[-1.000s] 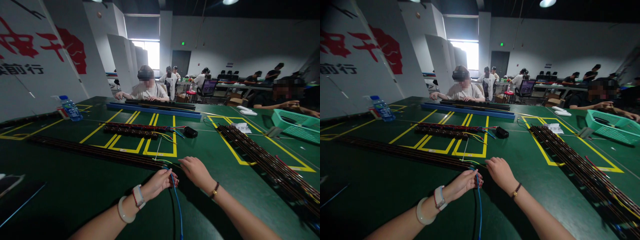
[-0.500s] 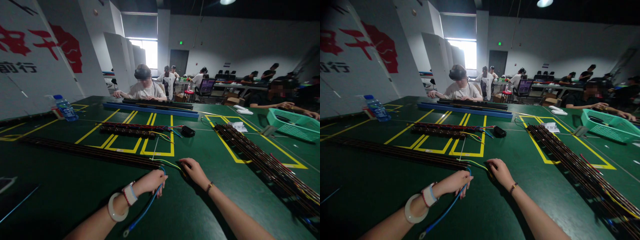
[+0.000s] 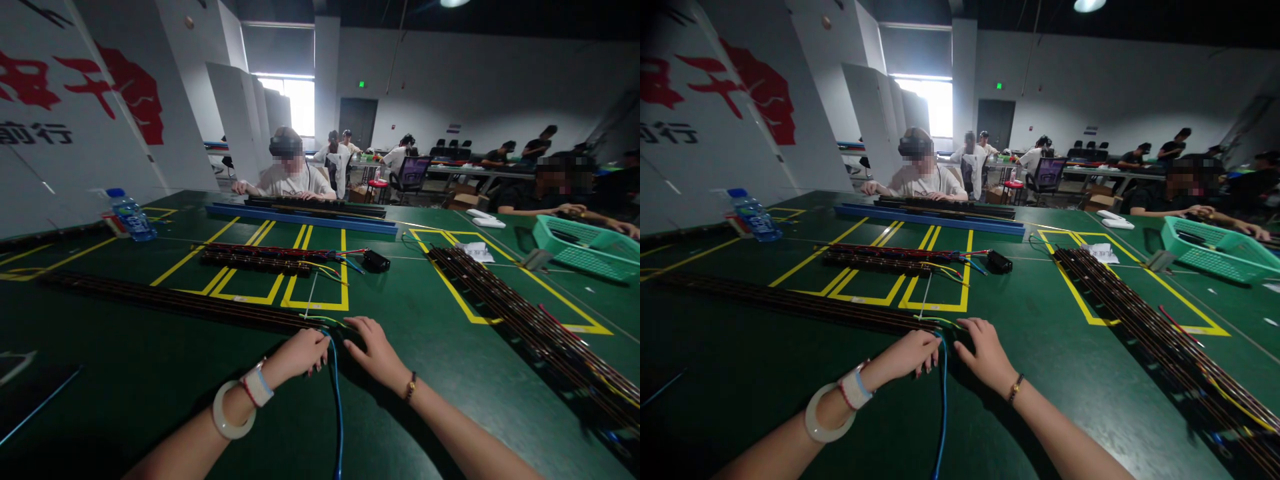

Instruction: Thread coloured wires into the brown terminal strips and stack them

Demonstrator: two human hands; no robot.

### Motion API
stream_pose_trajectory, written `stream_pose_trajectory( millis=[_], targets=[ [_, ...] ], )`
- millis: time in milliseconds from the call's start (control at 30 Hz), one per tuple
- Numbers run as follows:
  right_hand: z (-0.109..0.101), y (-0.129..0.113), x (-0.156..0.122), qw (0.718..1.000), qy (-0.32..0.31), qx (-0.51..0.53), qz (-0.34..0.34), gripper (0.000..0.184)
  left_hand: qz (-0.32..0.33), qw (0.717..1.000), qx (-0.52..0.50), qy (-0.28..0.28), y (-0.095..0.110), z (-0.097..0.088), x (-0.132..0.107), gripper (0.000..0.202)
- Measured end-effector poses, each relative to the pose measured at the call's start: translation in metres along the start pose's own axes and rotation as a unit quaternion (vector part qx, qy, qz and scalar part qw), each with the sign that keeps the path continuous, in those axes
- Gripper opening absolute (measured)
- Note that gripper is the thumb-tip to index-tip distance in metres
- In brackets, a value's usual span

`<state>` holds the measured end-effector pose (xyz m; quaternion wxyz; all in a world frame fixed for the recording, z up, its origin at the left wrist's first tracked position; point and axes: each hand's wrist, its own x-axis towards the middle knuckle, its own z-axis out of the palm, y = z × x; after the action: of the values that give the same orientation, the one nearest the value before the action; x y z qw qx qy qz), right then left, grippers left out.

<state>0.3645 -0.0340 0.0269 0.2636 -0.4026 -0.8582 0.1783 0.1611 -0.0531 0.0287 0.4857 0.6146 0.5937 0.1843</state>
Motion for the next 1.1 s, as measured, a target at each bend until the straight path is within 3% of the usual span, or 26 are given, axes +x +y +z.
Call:
stream_pose_trajectory(
  millis=[133, 233, 367, 500, 667, 900, 1100],
  targets=[
    [0.013, -0.016, -0.007, 0.998, -0.041, -0.045, -0.023, 0.079, -0.012, 0.998, -0.053, 0.034, -0.006, 0.004, 0.006, 0.063],
    [0.017, -0.018, -0.007, 0.998, -0.037, -0.05, 0.026, 0.082, -0.002, 0.997, -0.071, 0.022, -0.007, 0.01, 0.008, 0.062],
    [0.01, -0.009, 0.001, 0.992, -0.061, -0.032, 0.107, 0.063, -0.005, 0.996, -0.088, -0.028, -0.004, 0.017, 0.005, 0.055],
    [-0.002, 0.004, 0.01, 0.988, -0.112, 0.026, 0.108, 0.029, -0.011, 0.978, -0.189, -0.087, 0.0, 0.018, -0.001, 0.054],
    [-0.003, 0.005, 0.01, 0.994, -0.096, 0.017, 0.05, 0.02, -0.035, 0.929, -0.345, -0.128, 0.001, 0.019, -0.007, 0.057],
    [0.009, 0.008, 0.002, 0.992, -0.058, -0.098, -0.062, 0.018, -0.05, 0.846, -0.525, -0.079, 0.005, 0.028, -0.001, 0.03],
    [0.004, 0.004, -0.002, 0.952, -0.071, -0.236, -0.181, 0.024, -0.033, 0.824, -0.562, -0.061, 0.004, 0.038, 0.003, 0.018]
  ],
)
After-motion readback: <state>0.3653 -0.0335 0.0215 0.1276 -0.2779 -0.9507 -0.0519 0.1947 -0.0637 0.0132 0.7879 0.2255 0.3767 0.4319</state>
